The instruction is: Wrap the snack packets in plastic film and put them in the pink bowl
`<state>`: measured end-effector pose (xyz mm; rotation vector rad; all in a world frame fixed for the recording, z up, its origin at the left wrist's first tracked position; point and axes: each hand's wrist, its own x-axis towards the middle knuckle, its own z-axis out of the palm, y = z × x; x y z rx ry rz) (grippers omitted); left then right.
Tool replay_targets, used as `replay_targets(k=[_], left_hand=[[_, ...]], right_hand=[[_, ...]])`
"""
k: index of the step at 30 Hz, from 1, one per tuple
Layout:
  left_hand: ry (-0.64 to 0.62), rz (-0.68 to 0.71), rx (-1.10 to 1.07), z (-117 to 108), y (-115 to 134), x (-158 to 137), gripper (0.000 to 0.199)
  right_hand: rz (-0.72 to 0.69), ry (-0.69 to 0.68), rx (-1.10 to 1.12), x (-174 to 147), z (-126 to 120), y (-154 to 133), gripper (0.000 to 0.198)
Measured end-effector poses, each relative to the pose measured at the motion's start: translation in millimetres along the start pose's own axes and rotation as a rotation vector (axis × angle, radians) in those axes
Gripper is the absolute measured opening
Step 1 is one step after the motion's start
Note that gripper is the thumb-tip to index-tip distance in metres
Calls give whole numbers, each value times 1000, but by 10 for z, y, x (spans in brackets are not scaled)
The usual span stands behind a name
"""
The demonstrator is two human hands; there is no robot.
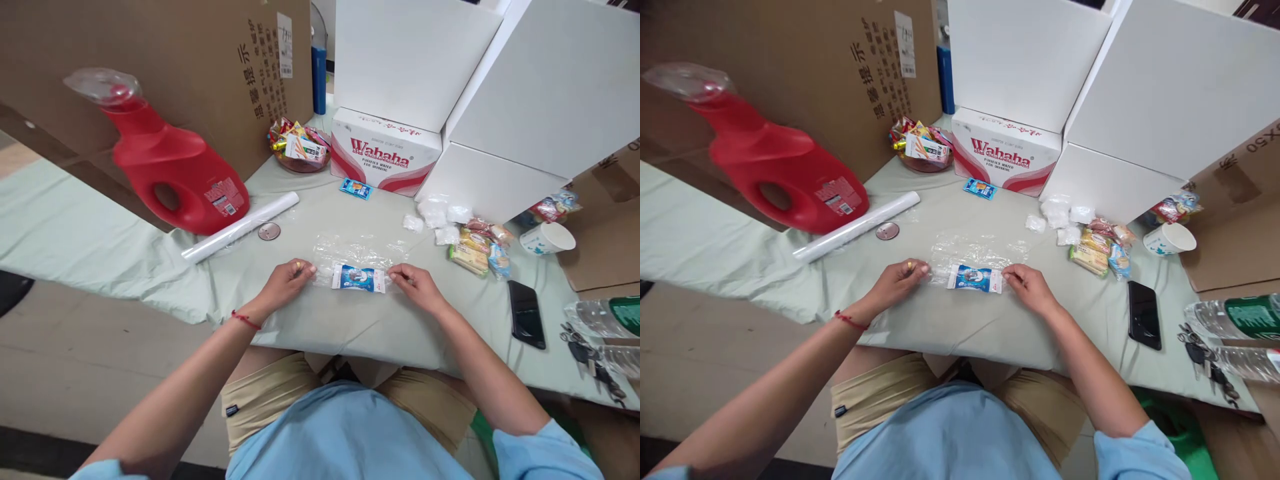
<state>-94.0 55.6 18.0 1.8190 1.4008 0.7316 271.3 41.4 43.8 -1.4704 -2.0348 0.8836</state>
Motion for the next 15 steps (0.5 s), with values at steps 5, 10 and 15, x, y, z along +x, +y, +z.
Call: replay_targets(k=[5, 10, 15], left_hand=[[126, -80, 144, 70, 78, 258, 53], [307, -121, 143, 75, 46, 223, 46], [780, -152, 259, 117, 157, -213, 22]], right_hand=[[234, -4, -191, 312, 2, 141, 32], [10, 281, -443, 167, 36, -113, 34], [-321, -4, -315, 128, 255, -461, 35]])
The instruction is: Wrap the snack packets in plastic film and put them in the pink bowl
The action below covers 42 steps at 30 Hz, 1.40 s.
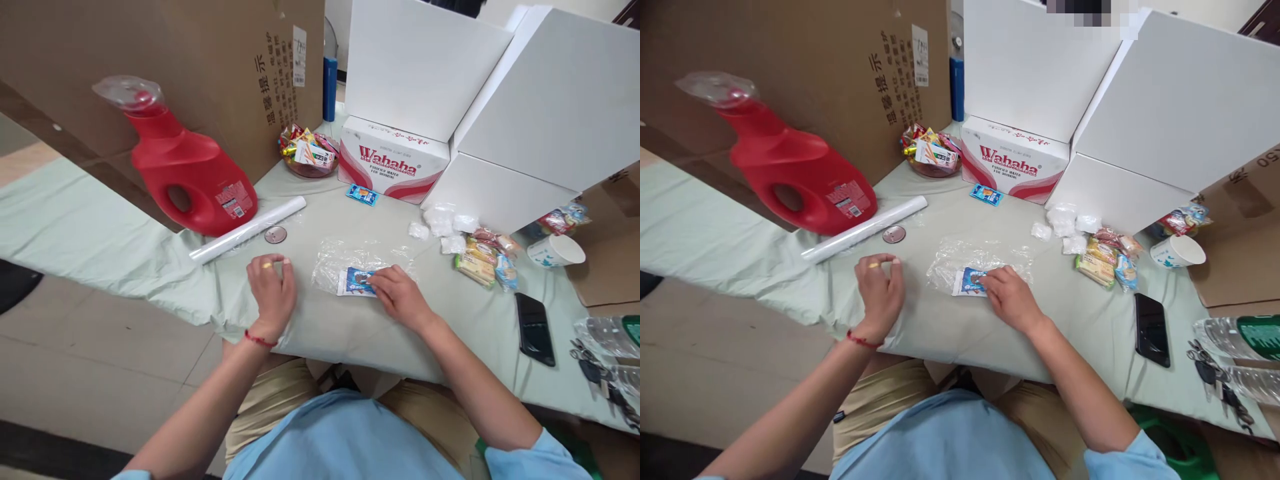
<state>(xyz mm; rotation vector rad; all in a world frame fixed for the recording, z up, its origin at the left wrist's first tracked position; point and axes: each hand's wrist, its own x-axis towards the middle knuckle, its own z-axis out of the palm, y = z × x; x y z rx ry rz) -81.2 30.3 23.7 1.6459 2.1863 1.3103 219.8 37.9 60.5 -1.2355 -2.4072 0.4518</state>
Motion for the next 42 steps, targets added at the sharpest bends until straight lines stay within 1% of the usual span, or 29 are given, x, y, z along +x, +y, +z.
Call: replay_targets(k=[1, 2, 3, 4, 5, 6, 7, 8, 11, 13, 15, 17, 19, 22, 24, 25, 27, 29, 30, 32, 34, 35, 36, 38, 40, 41, 42], left_hand=[[25, 55, 15, -62, 47, -131, 20], [4, 143, 24, -109, 109, -272, 17], [-58, 263, 18, -137, 183, -413, 15], [-154, 396, -2, -139, 267, -541, 15], [-247, 521, -31, -114, 353, -647, 21], [-330, 605, -52, -64, 437, -722, 27], [-378, 638, -61, 8, 513, -763, 33], [-400, 635, -56, 95, 576, -774, 38], [-425, 536, 13, 376, 665, -695, 42], [-469, 508, 58, 520, 648, -636, 43], [-502, 526, 81, 602, 604, -614, 44], [-503, 553, 88, 629, 562, -625, 45], [-491, 564, 100, 626, 541, -646, 45], [-480, 565, 123, 610, 541, -659, 45], [-486, 564, 136, 603, 547, -657, 47], [-494, 566, 140, 599, 549, -655, 48], [-512, 572, 153, 593, 550, -651, 49], [-521, 575, 170, 587, 551, -651, 48], [-523, 574, 178, 584, 553, -651, 48], [-525, 570, 187, 579, 562, -655, 46], [-530, 567, 185, 576, 577, -659, 45], [-533, 563, 183, 576, 585, -661, 45], [-536, 558, 180, 575, 592, -661, 45], [-545, 544, 173, 576, 600, -656, 44], [-557, 517, 155, 578, 593, -643, 41], [-567, 500, 135, 580, 580, -634, 38], [-580, 482, 104, 583, 561, -623, 36]], right_hand=[[-30, -60, -2, 45, 50, -35, 35], [-35, -104, -18, 91, 102, -55, 35], [-26, -129, -35, 133, 150, -63, 35], [-10, -140, -49, 167, 192, -63, 36], [1, -141, -55, 189, 223, -60, 36], [7, -138, -53, 200, 243, -54, 36], [9, -131, -47, 199, 251, -48, 37], [7, -127, -34, 189, 249, -40, 37], [-8, -138, 41, 140, 195, 12, 38], [8, -154, 94, 144, 138, 90, 36], [76, -140, 81, 222, 82, 205, 33], [163, -89, -8, 386, 48, 338, 34], [236, -57, -119, 616, 52, 460, 39], [338, -116, -246, 979, 117, 577, 57], [404, -192, -252, 1171, 165, 615, 64], [429, -233, -225, 1245, 180, 626, 61], [451, -312, -143, 1347, 180, 638, 43], [433, -363, -76, 1390, 134, 629, 23], [410, -372, -58, 1390, 94, 613, 16], [324, -333, -35, 1344, -12, 550, 10], [189, -244, -21, 1230, -127, 451, 8], [117, -218, -12, 1150, -177, 393, 8], [49, -220, -3, 1055, -213, 332, 11], [-41, -313, 5, 838, -226, 216, 19], [-79, -406, 5, 613, -146, 131, 28], [-73, -408, 15, 508, -74, 107, 32], [-57, -381, 34, 412, 12, 95, 36]])
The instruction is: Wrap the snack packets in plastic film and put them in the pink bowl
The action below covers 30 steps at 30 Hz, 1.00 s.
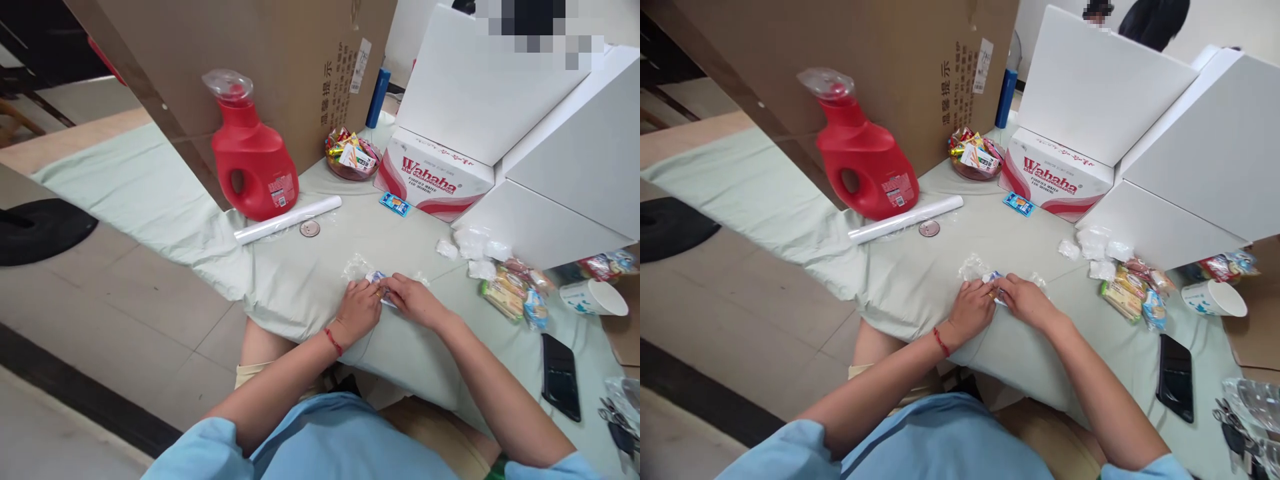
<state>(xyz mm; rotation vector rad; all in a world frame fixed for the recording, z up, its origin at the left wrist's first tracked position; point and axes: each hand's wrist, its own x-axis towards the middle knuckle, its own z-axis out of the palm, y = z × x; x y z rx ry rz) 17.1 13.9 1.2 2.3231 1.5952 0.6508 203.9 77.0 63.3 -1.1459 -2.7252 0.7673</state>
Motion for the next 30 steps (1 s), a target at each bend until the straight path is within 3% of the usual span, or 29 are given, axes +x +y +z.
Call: replay_targets(k=[3, 6, 8, 11, 14, 20, 24, 30], left_hand=[[34, 15, -178, 18, -106, -12, 36], [190, -7, -393, 25, -254, -39, 34], [370, -185, -454, -4, -360, -41, 29], [614, -589, -370, -92, -485, 21, 27], [586, -754, -268, -172, -515, 136, 35], [281, -650, -248, -268, -325, 262, 14], [244, -506, -342, -291, -32, 246, 14], [151, -187, -417, -152, 344, 256, 14]], right_hand=[[10, 164, 76, -96, 338, 29, 41], [-23, 271, 80, -115, 564, 70, 43], [-20, 290, 64, -103, 632, 65, 41], [46, 286, 70, -68, 656, 16, 32], [106, 298, 112, -39, 656, -33, 27], [96, 308, 100, -44, 681, -57, 28], [52, 329, 11, -51, 730, -64, 34], [56, 390, 68, -230, 780, -151, 40]])
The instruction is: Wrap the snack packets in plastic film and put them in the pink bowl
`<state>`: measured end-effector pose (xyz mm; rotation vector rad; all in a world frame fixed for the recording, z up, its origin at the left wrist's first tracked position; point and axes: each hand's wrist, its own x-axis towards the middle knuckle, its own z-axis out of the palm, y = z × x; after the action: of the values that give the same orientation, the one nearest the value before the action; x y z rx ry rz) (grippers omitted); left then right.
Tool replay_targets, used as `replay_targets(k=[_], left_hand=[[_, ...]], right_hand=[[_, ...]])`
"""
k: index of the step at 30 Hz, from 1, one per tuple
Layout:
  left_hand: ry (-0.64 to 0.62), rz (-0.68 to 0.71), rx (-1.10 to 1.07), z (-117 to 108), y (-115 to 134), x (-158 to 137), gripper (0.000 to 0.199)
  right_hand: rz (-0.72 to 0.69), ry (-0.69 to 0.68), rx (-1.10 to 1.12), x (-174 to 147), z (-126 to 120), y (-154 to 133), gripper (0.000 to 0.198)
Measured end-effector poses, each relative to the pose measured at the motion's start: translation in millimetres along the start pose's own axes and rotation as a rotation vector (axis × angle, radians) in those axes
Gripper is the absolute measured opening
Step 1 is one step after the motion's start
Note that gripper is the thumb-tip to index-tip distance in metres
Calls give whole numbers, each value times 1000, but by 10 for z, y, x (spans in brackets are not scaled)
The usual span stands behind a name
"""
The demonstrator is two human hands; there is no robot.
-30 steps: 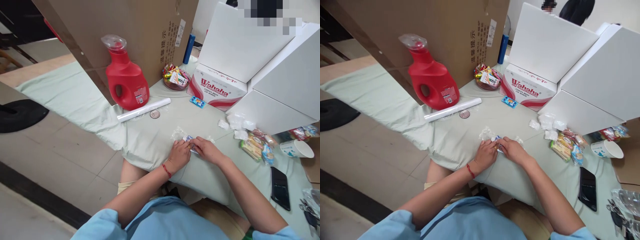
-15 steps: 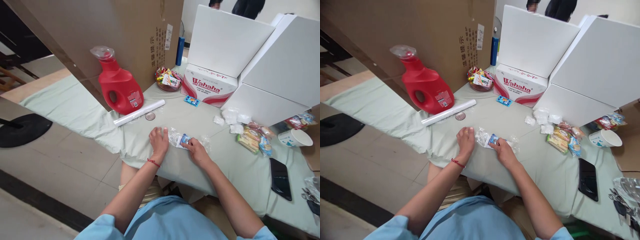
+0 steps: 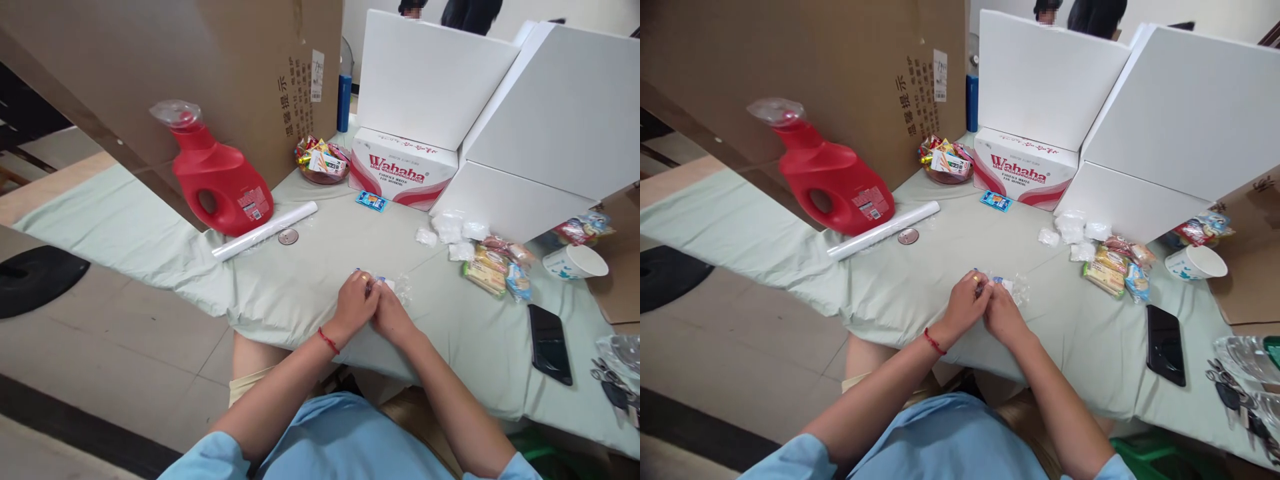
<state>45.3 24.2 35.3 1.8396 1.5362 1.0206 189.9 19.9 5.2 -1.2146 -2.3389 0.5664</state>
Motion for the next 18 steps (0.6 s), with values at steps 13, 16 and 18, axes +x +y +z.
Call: replay_targets(k=[13, 16, 18], left_hand=[[-87, 395, 589, 259, -299, -404, 40], [-80, 406, 609, 265, -306, -400, 40], [-82, 407, 598, 255, -303, -395, 41]], right_hand=[[680, 400, 13, -601, -479, 600, 55], [644, 396, -159, -401, -419, 644, 60], [590, 324, -168, -305, -350, 609, 47]])
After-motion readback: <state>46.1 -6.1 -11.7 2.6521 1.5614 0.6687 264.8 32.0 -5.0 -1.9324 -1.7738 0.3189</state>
